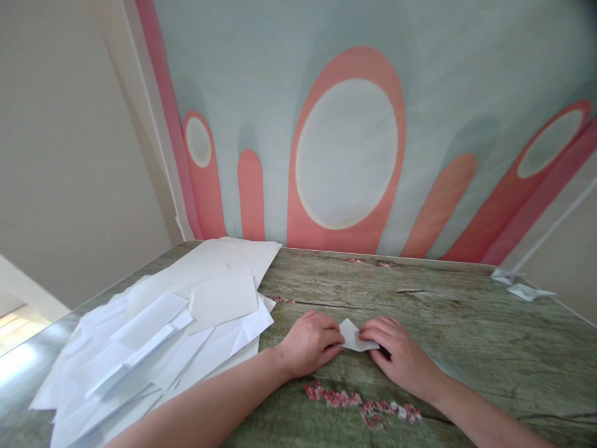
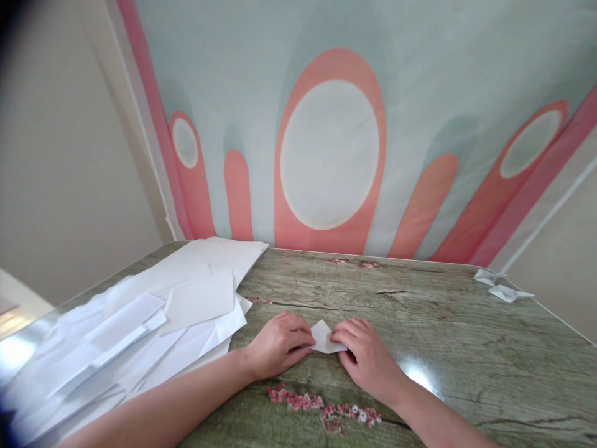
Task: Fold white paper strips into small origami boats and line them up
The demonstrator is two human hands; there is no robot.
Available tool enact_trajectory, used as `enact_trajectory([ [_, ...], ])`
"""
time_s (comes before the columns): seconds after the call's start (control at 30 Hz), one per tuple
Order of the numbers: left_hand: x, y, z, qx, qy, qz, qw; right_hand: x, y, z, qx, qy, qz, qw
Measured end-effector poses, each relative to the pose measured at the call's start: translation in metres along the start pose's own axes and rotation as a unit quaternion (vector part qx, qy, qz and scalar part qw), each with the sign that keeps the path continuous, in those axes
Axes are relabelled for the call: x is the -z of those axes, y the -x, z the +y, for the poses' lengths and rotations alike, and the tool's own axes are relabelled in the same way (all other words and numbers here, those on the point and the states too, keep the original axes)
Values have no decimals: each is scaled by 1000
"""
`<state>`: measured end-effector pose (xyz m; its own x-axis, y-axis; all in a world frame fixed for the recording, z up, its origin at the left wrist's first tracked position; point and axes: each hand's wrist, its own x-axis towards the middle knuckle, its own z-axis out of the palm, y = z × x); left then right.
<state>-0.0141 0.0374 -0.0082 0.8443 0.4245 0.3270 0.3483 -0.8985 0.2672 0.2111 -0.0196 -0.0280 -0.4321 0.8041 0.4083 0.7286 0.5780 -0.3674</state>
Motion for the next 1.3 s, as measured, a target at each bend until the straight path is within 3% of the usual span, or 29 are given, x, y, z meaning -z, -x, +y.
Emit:
enact_trajectory([
  [0.37, 0, -1, 3, 20, 10, 5, 1000, 3, -1, -12, 5, 41, -2, 999],
  [0.8, -3, -4, -1, 107, 86, 34, 990, -1, -7, 0, -114, -127, 10, 985],
  [1.3, -7, -4, -2, 72, 55, 24, 996, -9, -8, 6, -127, -99, 25, 987],
])
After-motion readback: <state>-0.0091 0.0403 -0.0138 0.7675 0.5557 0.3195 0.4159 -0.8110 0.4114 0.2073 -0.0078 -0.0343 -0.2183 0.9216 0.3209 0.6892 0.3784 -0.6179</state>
